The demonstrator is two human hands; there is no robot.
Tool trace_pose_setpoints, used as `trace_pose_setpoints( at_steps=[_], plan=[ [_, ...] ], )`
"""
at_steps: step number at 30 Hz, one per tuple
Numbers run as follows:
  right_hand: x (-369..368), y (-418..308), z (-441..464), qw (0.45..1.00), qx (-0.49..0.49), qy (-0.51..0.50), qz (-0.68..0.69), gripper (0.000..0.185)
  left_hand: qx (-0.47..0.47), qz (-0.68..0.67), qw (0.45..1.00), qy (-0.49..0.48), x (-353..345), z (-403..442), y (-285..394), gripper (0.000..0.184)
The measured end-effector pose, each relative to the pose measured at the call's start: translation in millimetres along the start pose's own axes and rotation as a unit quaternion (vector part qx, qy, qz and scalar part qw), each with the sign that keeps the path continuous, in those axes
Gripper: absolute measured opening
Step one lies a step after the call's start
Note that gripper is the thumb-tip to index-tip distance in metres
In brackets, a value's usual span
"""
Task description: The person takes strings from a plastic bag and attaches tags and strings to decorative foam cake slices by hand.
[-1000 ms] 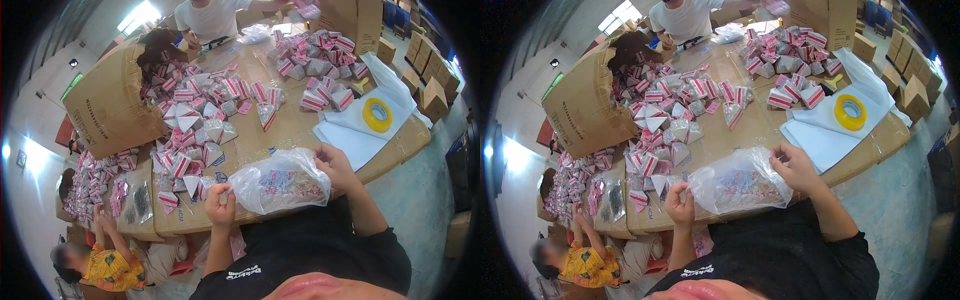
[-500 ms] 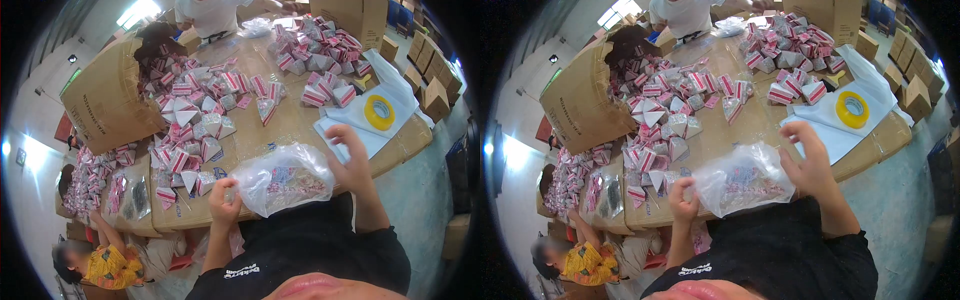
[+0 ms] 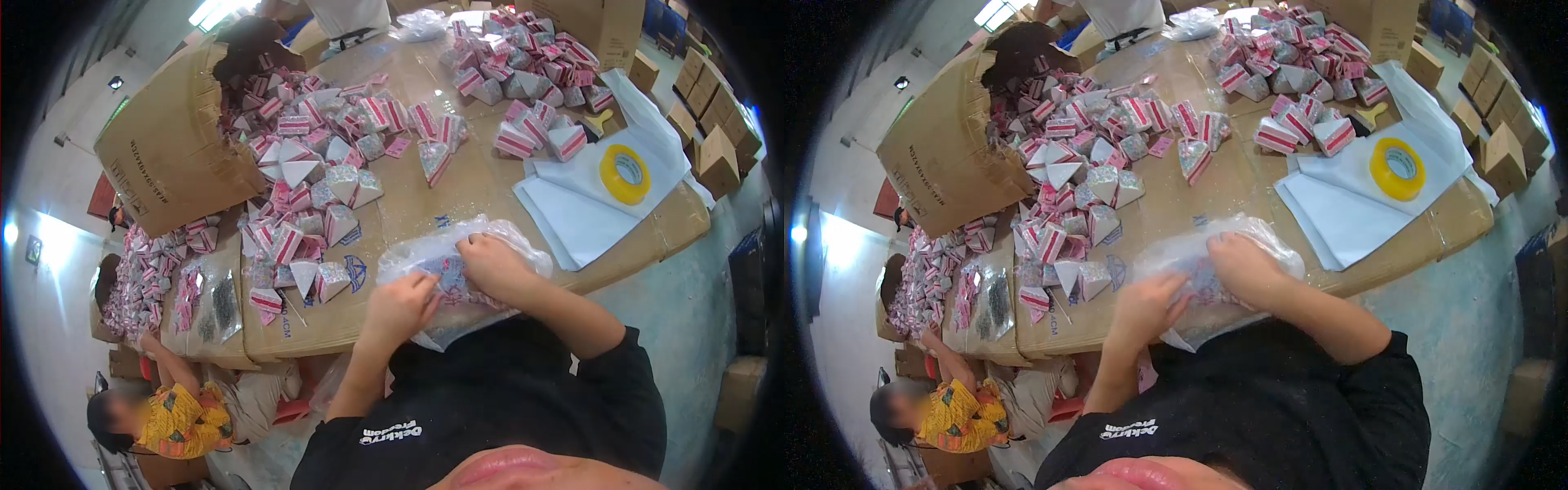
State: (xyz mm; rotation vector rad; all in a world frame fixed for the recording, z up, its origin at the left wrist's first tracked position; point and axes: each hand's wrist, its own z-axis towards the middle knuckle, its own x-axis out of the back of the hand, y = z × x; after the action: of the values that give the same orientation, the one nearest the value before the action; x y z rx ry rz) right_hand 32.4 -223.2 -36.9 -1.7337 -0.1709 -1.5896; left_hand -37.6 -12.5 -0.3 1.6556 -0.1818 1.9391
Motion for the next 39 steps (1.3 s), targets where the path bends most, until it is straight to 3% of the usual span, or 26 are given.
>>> trace_pose_setpoints(
  at_steps=[2, 3, 5, 8, 11, 13, 15, 24, 25, 27, 28, 29, 30, 31, 34, 35, 36, 37, 39],
  plan=[
    [7, -1, 0, 0.998, -0.013, -0.043, 0.036, 0.035, 0.084, 0.046, 0.995, -0.037, 0, 0, -3, 0.032],
    [18, -4, -4, 0.992, -0.041, -0.078, 0.093, 0.034, 0.082, 0.061, 0.995, -0.016, -7, -1, -12, 0.037],
    [36, -15, 3, 0.928, -0.178, -0.134, 0.3, 0.041, 0.12, 0.075, 0.99, -0.004, -4, 3, -13, 0.041],
    [11, 7, 3, 0.976, 0.013, -0.009, 0.216, 0.04, 0.148, 0.059, 0.987, 0.004, 1, 12, -6, 0.042],
    [9, 12, 9, 0.987, 0.095, -0.012, 0.13, 0.027, 0.114, 0.084, 0.988, -0.063, -1, 16, 1, 0.042],
    [1, 14, 11, 0.989, 0.108, -0.018, 0.102, 0.017, 0.108, 0.104, 0.988, -0.049, -12, 14, 1, 0.037],
    [-8, 14, 11, 0.996, 0.049, -0.031, 0.061, 0.014, 0.099, 0.127, 0.986, -0.034, -19, 15, 1, 0.033],
    [-9, 17, 16, 0.988, 0.084, 0.04, 0.121, 0.009, 0.139, 0.095, 0.984, -0.052, -19, 22, 0, 0.026],
    [-5, 13, 14, 0.988, 0.083, 0.041, 0.12, 0.009, 0.134, 0.056, 0.989, -0.011, -19, 23, 2, 0.024],
    [6, -1, 7, 0.961, 0.157, 0.131, 0.184, 0.008, 0.131, 0.016, 0.991, 0.031, -16, 26, 6, 0.024],
    [16, -7, 3, 0.961, 0.159, 0.13, 0.183, 0.008, 0.129, -0.073, 0.988, 0.052, -13, 27, 8, 0.022],
    [27, -14, -2, 0.952, 0.105, 0.095, 0.271, 0.007, 0.127, -0.162, 0.976, 0.071, -11, 27, 10, 0.022],
    [32, -19, -6, 0.931, 0.048, 0.056, 0.356, 0.007, 0.13, -0.163, 0.975, 0.074, -6, 27, 12, 0.022],
    [30, -20, -9, 0.932, 0.051, 0.054, 0.354, 0.007, 0.135, -0.225, 0.961, 0.085, -1, 28, 13, 0.02],
    [29, -21, -20, 0.787, -0.008, 0.118, 0.606, 0.009, 0.107, -0.343, 0.928, 0.101, 0, 24, 7, 0.015],
    [32, -21, -22, 0.787, -0.009, 0.118, 0.606, 0.009, 0.072, -0.399, 0.908, 0.104, -1, 23, 4, 0.013],
    [33, -21, -25, 0.751, -0.027, 0.12, 0.649, 0.009, 0.072, -0.401, 0.908, 0.102, 0, 21, 4, 0.013],
    [35, -21, -28, 0.713, -0.046, 0.123, 0.689, 0.009, 0.102, -0.444, 0.884, 0.103, 0, 20, 4, 0.011],
    [37, -20, -30, 0.705, -0.065, 0.128, 0.695, 0.009, 0.155, -0.539, 0.821, 0.108, 4, 20, 8, 0.01]
  ],
)
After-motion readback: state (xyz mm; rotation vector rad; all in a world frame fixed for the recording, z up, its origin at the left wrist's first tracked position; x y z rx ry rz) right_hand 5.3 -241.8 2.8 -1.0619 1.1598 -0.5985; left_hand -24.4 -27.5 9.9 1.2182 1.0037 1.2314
